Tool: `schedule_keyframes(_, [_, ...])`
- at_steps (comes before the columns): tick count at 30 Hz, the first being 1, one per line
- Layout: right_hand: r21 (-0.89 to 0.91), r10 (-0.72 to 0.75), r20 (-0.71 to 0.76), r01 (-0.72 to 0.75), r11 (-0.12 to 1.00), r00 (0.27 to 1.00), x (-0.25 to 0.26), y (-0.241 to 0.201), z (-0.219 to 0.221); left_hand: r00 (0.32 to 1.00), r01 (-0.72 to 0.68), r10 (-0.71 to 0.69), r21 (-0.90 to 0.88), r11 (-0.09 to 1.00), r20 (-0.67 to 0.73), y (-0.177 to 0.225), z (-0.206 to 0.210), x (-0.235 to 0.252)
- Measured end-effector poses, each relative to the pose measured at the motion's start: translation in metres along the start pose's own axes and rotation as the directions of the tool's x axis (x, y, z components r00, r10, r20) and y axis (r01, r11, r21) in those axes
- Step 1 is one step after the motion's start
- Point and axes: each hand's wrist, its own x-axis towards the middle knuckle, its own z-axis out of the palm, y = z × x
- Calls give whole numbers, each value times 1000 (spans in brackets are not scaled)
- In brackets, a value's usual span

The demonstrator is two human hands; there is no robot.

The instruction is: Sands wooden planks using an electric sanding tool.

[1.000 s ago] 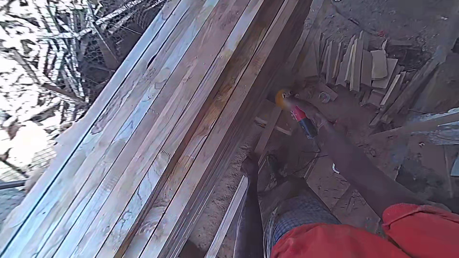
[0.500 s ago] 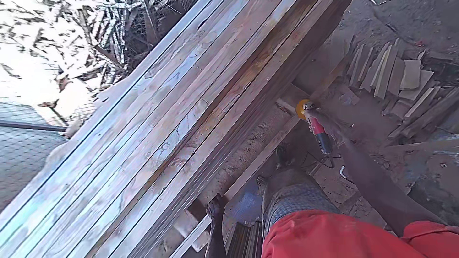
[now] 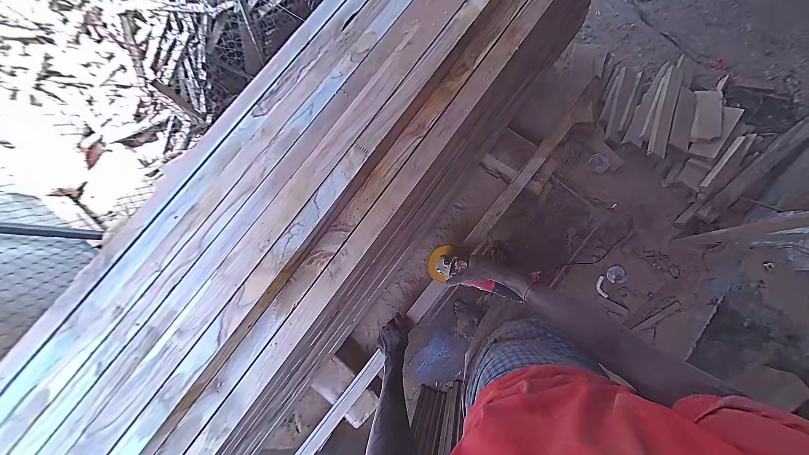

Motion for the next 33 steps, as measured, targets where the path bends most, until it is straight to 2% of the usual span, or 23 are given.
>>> schedule_keyframes(2, [114, 34, -39, -29, 993, 999, -3, 18, -25, 1000, 4, -4, -2, 1000, -15, 5, 1, 1])
schedule_keyframes(4, [321, 77, -96, -43, 946, 992, 3, 52, -56, 1000, 4, -4, 0, 1000, -14, 25, 0, 3])
schedule_keyframes(6, [577, 87, -140, 10, 817, 986, 18, 97, -89, 1000, 1, -1, 5, 1000, -6, 58, -1, 7])
schedule_keyframes(8, [716, 98, -165, 51, 696, 981, 30, 143, -129, 1000, -3, 3, 13, 1000, 14, 106, -6, 11])
schedule_keyframes(11, [752, 164, -216, 57, 657, 962, 14, 179, -198, 999, -41, 41, 8, 999, -2, 201, -12, 16])
schedule_keyframes(15, [741, 230, -271, 51, 669, 935, -16, 195, -280, 996, -84, 84, 15, 996, 9, 332, -27, 22])
schedule_keyframes(19, [757, 219, -307, 98, 645, 926, -36, 200, -345, 997, -70, 68, 43, 997, 41, 430, -40, 25])
schedule_keyframes(20, [777, 249, -327, 109, 620, 912, -57, 191, -358, 998, -52, 50, 51, 997, 43, 444, -40, 28])
schedule_keyframes(21, [804, 333, -277, 29, 593, 901, -88, 171, -376, 998, -32, 29, 60, 998, 48, 452, -41, 28])
schedule_keyframes(23, [834, 477, -335, 20, 551, 813, -119, 151, -397, 1000, -10, 10, 69, 998, 9, 456, -38, 29])
schedule_keyframes(25, [826, 500, -383, 44, 562, 777, -129, 153, -415, 1000, -1, 2, 85, 996, -8, 452, -32, 33])
schedule_keyframes(26, [820, 490, -372, 32, 571, 788, -123, 162, -426, 1000, 5, -4, 84, 996, -5, 452, -32, 34])
schedule_keyframes(28, [808, 413, -276, -23, 589, 868, -95, 189, -459, 1000, 12, -13, 56, 998, 17, 459, -44, 26])
schedule_keyframes(30, [820, 361, -224, -25, 572, 905, -50, 232, -478, 998, 33, -34, 8, 999, 59, 473, -66, 13])
schedule_keyframes(31, [828, 334, -303, 73, 556, 892, -18, 265, -476, 995, 40, -41, 15, 999, 89, 477, -74, 8])
schedule_keyframes(33, [854, 350, -337, 127, 505, 874, 10, 297, -487, 986, 33, -43, 63, 997, 161, 479, -81, 8])
